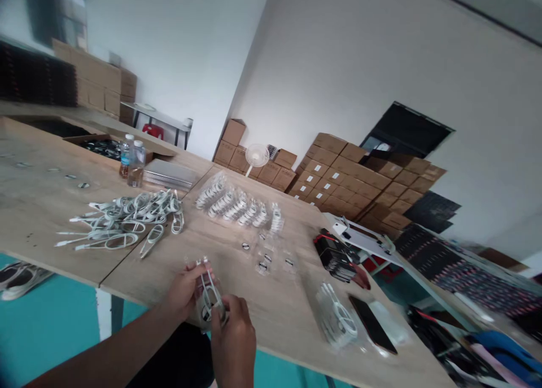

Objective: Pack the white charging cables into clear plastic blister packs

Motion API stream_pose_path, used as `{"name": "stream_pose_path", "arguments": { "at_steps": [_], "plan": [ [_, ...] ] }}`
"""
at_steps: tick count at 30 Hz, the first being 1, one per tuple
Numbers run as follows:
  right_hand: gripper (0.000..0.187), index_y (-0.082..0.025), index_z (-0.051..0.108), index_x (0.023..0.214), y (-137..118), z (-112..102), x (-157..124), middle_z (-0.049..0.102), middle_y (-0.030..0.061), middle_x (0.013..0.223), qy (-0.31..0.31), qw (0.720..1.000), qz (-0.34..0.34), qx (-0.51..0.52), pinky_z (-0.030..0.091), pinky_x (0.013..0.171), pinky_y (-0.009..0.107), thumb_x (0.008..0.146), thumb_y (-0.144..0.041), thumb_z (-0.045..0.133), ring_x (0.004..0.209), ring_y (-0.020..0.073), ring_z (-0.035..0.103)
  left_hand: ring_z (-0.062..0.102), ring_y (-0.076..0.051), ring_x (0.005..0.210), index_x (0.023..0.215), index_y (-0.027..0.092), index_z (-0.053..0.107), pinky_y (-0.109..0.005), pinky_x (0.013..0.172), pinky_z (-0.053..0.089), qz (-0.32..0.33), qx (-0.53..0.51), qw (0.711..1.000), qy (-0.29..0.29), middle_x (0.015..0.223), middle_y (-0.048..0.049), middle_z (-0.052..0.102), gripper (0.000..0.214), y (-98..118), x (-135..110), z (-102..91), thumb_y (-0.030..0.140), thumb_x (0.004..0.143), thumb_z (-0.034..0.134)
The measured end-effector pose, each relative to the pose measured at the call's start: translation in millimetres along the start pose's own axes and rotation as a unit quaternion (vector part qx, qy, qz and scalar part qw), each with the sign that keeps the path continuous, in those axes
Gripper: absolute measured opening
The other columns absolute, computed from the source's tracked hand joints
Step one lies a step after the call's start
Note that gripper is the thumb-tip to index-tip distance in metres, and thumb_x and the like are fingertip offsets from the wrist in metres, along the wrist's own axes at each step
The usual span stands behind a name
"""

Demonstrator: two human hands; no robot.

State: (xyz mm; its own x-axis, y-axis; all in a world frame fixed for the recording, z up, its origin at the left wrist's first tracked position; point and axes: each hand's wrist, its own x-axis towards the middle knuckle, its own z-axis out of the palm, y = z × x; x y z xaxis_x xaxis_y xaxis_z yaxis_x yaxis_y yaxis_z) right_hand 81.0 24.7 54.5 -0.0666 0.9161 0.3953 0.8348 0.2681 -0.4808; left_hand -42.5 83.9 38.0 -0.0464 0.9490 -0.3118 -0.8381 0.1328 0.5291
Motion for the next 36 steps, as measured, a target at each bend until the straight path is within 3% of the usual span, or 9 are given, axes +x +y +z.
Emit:
{"name": "stream_pose_path", "arguments": {
  "at_steps": [5, 13, 18, 21, 23, 26, 29, 34, 36],
  "plan": [
    [0.017, -0.020, 0.066, 0.090, 8.4, 3.2, -5.1, 0.068, 0.0038, 0.081, 0.028, 0.989, 0.053, 0.138, 0.050, 0.061, 0.026, 0.086, -0.030, 0.054, 0.065, 0.0172, 0.064, 0.060, -0.012, 0.051, 0.072, 0.017, 0.058, -0.023, 0.053, 0.047, -0.013, -0.062, 0.998, -0.006, 0.060, 0.0019, 0.061, 0.016, 0.8, -3.7, 4.5, 0.019, 0.071, 0.073],
    [0.025, -0.023, 0.066, 0.108, 10.3, 15.9, -9.1, 0.065, 0.0058, 0.093, 0.058, 0.996, -0.024, 0.066, 0.052, 0.070, 0.030, 0.086, -0.030, 0.057, 0.076, 0.0195, 0.065, 0.063, -0.014, 0.056, 0.074, 0.017, 0.058, -0.024, 0.055, 0.050, 0.019, -0.096, 0.995, 0.003, 0.063, 0.0015, 0.062, 0.012, 2.5, 0.6, 7.2, 0.014, 0.074, 0.070],
    [0.022, -0.024, 0.069, 0.103, 5.3, 17.5, -6.2, 0.063, 0.0055, 0.084, 0.093, 0.995, -0.043, 0.017, 0.051, 0.067, 0.031, 0.089, -0.033, 0.055, 0.073, 0.0203, 0.063, 0.060, -0.013, 0.051, 0.071, 0.016, 0.057, -0.023, 0.050, 0.046, -0.008, -0.089, 0.996, -0.006, 0.060, 0.0009, 0.061, 0.014, 8.3, 3.4, 5.7, 0.019, 0.080, 0.066],
    [0.016, -0.025, 0.072, 0.092, 7.1, 18.3, -3.8, 0.063, 0.0068, 0.091, 0.107, 0.992, -0.019, 0.063, 0.050, 0.080, 0.036, 0.083, -0.034, 0.062, 0.087, 0.0231, 0.062, 0.060, -0.014, 0.051, 0.070, 0.016, 0.056, -0.024, 0.052, 0.048, -0.022, -0.083, 0.996, -0.016, 0.059, 0.0009, 0.061, 0.016, 12.1, 2.8, 3.4, 0.021, 0.083, 0.063],
    [0.016, -0.024, 0.072, 0.085, 11.1, 18.9, -3.0, 0.060, 0.0092, 0.110, 0.131, 0.982, 0.020, 0.136, 0.049, 0.088, 0.039, 0.076, -0.036, 0.069, 0.104, 0.0265, 0.058, 0.063, -0.015, 0.054, 0.070, 0.015, 0.056, -0.026, 0.055, 0.049, -0.029, -0.080, 0.996, -0.027, 0.060, 0.0003, 0.062, 0.016, 13.7, 1.7, 2.0, 0.022, 0.084, 0.063],
    [0.044, -0.025, 0.063, 0.111, 16.5, 21.2, -4.2, 0.052, 0.0097, 0.132, 0.091, 0.941, 0.099, 0.310, 0.051, 0.088, 0.040, 0.071, -0.039, 0.074, 0.115, 0.0280, 0.054, 0.065, -0.017, 0.057, 0.071, 0.015, 0.057, -0.026, 0.059, 0.050, -0.042, -0.086, 0.995, -0.042, 0.061, -0.0003, 0.062, 0.015, 13.2, 0.1, 1.8, 0.021, 0.083, 0.063],
    [0.065, -0.024, 0.047, 0.132, 18.0, 26.7, -8.3, 0.062, 0.0086, 0.119, 0.007, 0.892, 0.153, 0.424, 0.053, 0.084, 0.037, 0.074, -0.043, 0.072, 0.099, 0.0236, 0.064, 0.065, -0.017, 0.057, 0.070, 0.016, 0.057, -0.025, 0.055, 0.047, -0.062, -0.093, 0.992, -0.050, 0.061, -0.0003, 0.062, 0.015, 10.0, -0.5, 3.9, 0.021, 0.085, 0.061],
    [0.061, -0.021, 0.054, 0.125, 19.3, 37.6, -14.7, 0.067, 0.0074, 0.110, 0.066, 0.885, 0.194, 0.418, 0.054, 0.079, 0.034, 0.073, -0.046, 0.073, 0.093, 0.0235, 0.065, 0.064, -0.017, 0.058, 0.071, 0.016, 0.057, -0.026, 0.058, 0.048, -0.068, -0.093, 0.992, -0.054, 0.061, -0.0010, 0.062, 0.015, 8.5, -2.2, 7.5, 0.020, 0.083, 0.063],
    [0.065, -0.022, 0.052, 0.127, 22.0, 35.8, -13.9, 0.068, 0.0078, 0.108, 0.039, 0.869, 0.205, 0.449, 0.056, 0.072, 0.035, 0.071, -0.046, 0.074, 0.090, 0.0246, 0.067, 0.065, -0.017, 0.059, 0.072, 0.015, 0.058, -0.026, 0.059, 0.049, -0.066, -0.082, 0.993, -0.062, 0.062, -0.0008, 0.062, 0.013, 10.1, -3.6, 7.4, 0.020, 0.081, 0.066]
  ]
}}
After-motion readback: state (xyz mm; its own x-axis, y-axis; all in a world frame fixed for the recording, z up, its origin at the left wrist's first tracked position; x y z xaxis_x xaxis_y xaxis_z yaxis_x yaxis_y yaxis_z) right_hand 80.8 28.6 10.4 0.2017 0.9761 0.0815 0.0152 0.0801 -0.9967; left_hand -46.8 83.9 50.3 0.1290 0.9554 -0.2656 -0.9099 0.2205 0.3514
